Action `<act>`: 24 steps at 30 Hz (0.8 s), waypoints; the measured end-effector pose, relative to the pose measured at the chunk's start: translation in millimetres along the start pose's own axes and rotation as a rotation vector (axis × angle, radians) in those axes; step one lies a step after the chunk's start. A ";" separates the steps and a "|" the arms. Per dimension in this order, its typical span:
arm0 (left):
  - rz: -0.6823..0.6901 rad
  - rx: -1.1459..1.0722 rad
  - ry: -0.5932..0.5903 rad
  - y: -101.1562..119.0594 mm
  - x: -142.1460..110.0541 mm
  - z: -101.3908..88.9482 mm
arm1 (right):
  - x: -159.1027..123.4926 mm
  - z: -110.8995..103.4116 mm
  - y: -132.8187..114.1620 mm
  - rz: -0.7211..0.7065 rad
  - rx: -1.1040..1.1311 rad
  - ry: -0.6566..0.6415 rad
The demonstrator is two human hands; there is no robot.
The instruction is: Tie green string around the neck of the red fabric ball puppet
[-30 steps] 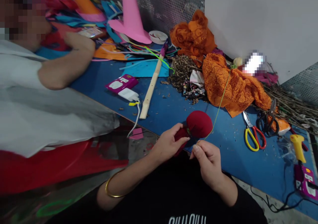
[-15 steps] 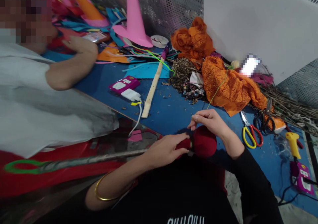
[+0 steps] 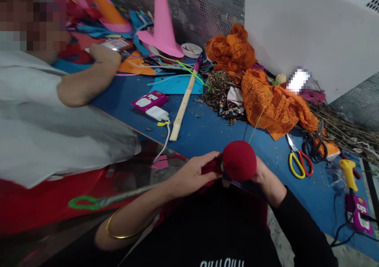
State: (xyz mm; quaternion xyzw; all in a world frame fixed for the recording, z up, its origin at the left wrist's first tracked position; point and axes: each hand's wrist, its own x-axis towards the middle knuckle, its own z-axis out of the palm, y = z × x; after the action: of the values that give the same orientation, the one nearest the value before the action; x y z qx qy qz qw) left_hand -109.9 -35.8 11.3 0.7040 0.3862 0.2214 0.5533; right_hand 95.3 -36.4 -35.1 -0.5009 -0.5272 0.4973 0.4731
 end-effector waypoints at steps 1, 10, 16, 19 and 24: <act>0.002 -0.045 0.026 0.3 1.4 0.6 | -5.1 0.3 0.6 0.123 0.121 -0.040; -0.045 -0.409 0.131 0.4 9.5 5.9 | -37.7 3.6 11.9 0.620 0.832 0.022; -0.138 -0.421 0.245 -8.7 11.9 3.6 | -64.3 3.5 2.3 0.203 0.557 0.162; -0.147 -0.443 0.225 -9.8 13.3 7.0 | -69.1 -0.9 -10.6 -0.159 0.247 0.180; -0.109 -0.358 0.182 -11.1 16.9 19.0 | -55.7 5.9 -24.1 -0.267 0.296 -0.065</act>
State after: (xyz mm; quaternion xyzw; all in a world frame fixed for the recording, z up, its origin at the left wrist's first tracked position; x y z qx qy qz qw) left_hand -88.9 -33.1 -6.7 0.5495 0.4266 0.3190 0.6437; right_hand 90.8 -92.4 -11.4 -0.3352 -0.5252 0.5183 0.5858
